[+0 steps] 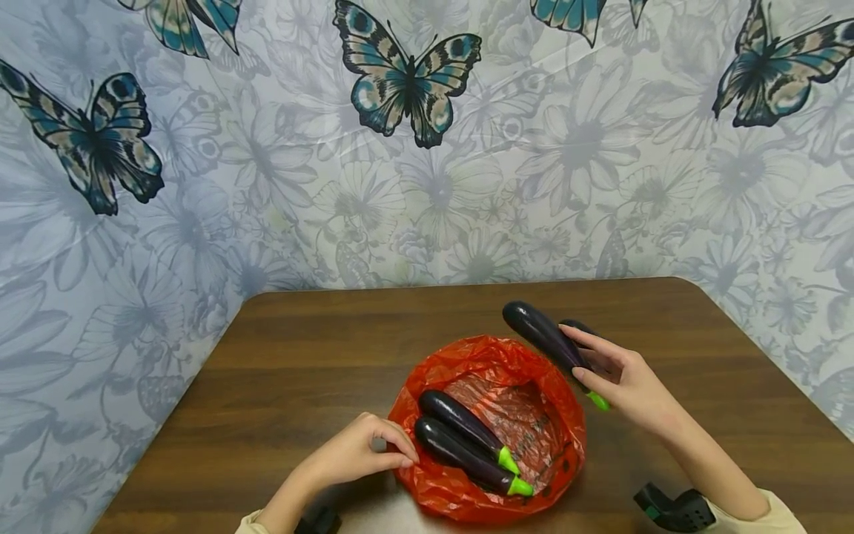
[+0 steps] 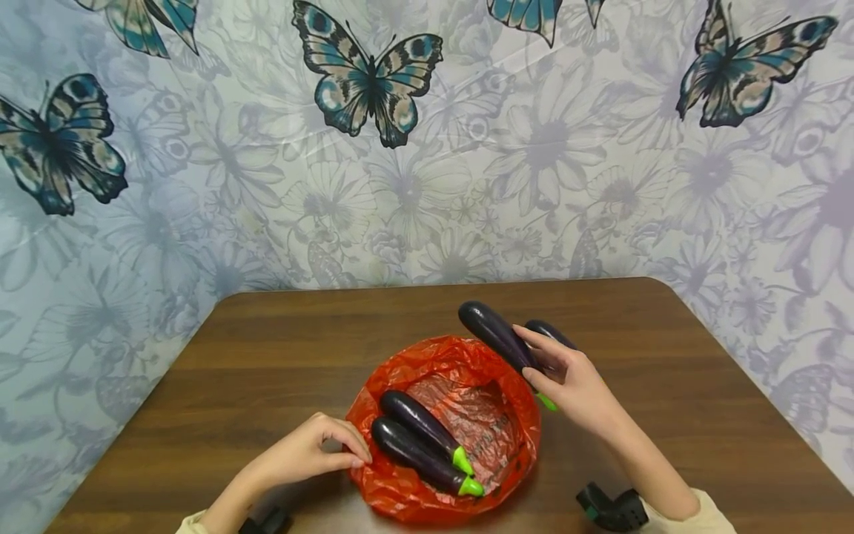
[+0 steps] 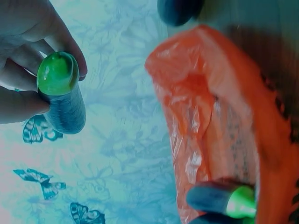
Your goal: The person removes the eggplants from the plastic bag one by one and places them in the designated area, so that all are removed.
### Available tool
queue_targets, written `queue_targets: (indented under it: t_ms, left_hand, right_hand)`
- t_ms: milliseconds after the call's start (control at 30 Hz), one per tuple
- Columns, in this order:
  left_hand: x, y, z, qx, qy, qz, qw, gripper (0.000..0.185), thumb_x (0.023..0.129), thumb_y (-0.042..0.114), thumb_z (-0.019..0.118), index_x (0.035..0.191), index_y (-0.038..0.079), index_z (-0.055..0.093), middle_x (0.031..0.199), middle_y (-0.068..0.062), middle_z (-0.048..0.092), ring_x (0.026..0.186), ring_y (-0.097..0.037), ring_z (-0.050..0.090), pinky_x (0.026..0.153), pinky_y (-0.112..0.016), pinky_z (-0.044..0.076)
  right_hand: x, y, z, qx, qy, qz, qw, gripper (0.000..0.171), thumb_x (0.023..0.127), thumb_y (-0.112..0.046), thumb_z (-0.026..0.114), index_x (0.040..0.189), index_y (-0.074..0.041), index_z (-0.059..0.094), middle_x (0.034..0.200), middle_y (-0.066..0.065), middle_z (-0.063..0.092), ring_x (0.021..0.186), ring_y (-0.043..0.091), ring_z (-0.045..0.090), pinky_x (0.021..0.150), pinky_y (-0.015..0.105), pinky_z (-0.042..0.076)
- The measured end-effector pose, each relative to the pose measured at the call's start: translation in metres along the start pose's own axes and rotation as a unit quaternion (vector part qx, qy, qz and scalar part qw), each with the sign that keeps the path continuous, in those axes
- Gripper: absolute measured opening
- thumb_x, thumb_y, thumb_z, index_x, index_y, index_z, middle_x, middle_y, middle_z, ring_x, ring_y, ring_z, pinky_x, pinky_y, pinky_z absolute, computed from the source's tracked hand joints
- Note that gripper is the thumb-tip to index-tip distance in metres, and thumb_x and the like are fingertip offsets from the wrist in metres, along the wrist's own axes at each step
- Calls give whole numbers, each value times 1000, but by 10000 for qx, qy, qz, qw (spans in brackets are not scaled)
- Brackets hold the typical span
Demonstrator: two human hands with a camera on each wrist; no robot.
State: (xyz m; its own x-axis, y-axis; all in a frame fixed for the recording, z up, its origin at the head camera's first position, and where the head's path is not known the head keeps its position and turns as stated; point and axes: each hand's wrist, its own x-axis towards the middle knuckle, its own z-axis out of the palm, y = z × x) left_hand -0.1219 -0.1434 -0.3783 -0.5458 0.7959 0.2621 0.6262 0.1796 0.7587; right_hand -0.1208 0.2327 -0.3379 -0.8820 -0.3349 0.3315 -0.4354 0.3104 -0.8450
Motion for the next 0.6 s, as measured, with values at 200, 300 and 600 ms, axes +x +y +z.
queue_targets:
  t_ms: [200, 300, 600]
  left_hand:
    - [-3, -1, 0, -40, -7, 46, 10000, 7, 81, 8, 63, 84, 5, 69, 83, -1, 67, 79, -3, 60, 70, -26, 50]
    - [-4, -2, 1, -53, -4, 82, 10000, 7, 81, 7, 63, 84, 5, 69, 83, -2, 67, 79, -4, 60, 69, -26, 50]
    - [-1, 1, 2, 88, 3, 94, 9999, 7, 81, 8, 63, 83, 5, 69, 82, -1, 67, 79, -2, 60, 69, -25, 50]
  right_hand:
    - [-4, 9, -7, -213, 70, 129, 9997, 49, 88, -4, 53, 135, -6, 37, 128, 19, 43, 103, 2, 52, 71, 22, 48]
    - [-7, 14, -11, -395, 164, 189, 9989, 49, 88, -5, 53, 135, -7, 37, 126, 5, 46, 100, 1, 53, 68, 23, 48]
    - [-16, 27, -33, -492, 392, 362, 9974, 50, 90, -6, 51, 137, -8, 34, 129, -12, 39, 107, -8, 45, 74, 15, 46]
